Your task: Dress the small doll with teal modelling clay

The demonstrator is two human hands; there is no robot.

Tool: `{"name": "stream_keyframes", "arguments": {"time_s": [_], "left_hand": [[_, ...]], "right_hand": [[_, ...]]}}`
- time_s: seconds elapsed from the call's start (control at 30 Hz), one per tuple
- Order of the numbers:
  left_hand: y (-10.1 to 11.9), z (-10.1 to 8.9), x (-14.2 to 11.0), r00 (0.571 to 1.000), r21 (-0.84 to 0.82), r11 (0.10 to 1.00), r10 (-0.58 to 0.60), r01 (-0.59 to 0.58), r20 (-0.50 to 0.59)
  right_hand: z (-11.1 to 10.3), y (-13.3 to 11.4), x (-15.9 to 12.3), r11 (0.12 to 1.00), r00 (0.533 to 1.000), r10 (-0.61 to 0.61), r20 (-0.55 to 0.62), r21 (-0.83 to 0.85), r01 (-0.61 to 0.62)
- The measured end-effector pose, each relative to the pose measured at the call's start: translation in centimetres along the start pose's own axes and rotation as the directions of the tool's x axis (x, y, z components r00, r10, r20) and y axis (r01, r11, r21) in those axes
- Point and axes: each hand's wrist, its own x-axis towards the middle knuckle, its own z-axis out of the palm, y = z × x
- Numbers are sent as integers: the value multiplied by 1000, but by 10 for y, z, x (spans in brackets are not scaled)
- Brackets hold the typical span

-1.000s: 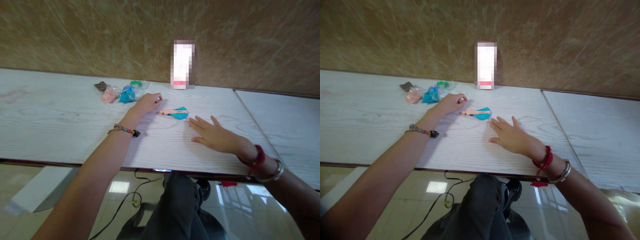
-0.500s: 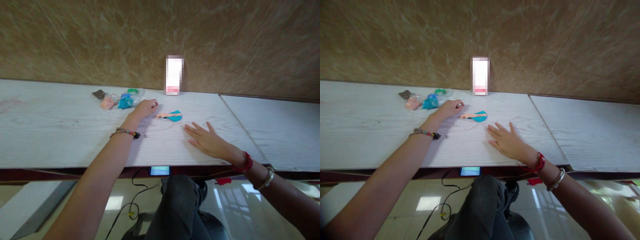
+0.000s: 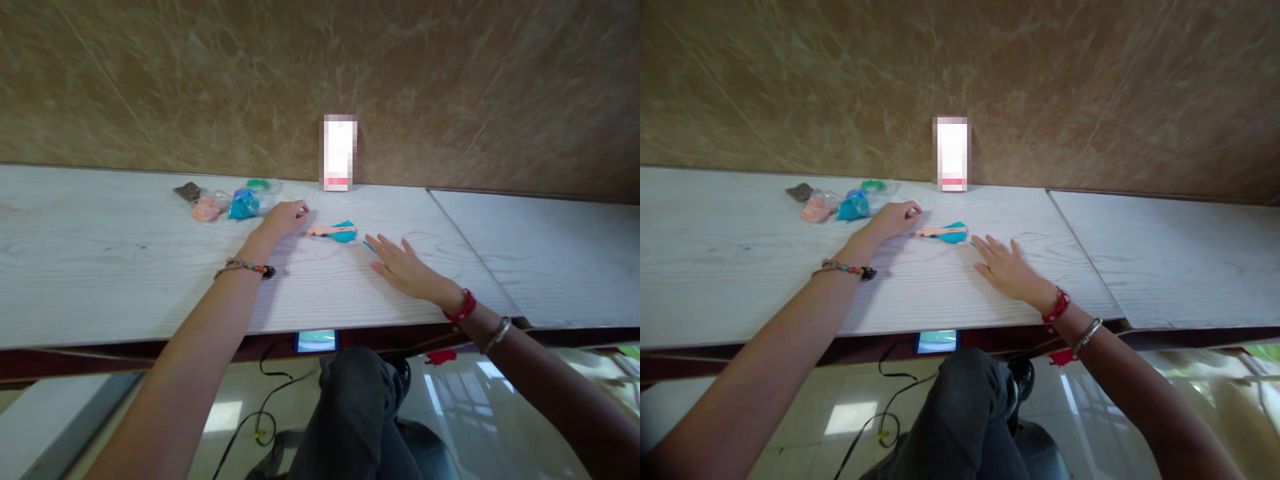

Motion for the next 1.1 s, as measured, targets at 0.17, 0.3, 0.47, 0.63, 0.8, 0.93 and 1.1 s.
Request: {"name": "stream_keyframes", "arguments": {"time_s": [0.17, 0.3, 0.47, 0.63, 0.8, 0.93, 1.1], "left_hand": [[-3, 1, 1, 1000, -18, 1000, 1, -1, 10], [-2, 0, 1, 1000, -17, 1000, -8, 8, 3], [3, -3, -1, 999, 4, 1000, -24, 24, 23], [4, -4, -2, 999, 2, 1000, -26, 25, 20], [3, -3, -1, 999, -15, 999, -29, 29, 18], [3, -4, -2, 999, -21, 999, -45, 45, 24], [3, -3, -1, 999, -30, 999, -38, 38, 20]], "right_hand": [[3, 6, -1, 1000, 999, 5, -41, -10, -6], [6, 6, 3, 999, 998, 33, -58, -24, -35], [4, 4, 6, 999, 996, 40, -85, -16, -42], [5, -1, 6, 999, 996, 45, -73, -11, -46], [8, -5, 16, 988, 985, 153, -86, 12, -152], [5, -6, 13, 992, 992, 121, -44, -24, -122], [2, -8, 9, 994, 995, 93, -45, -61, -95]]}}
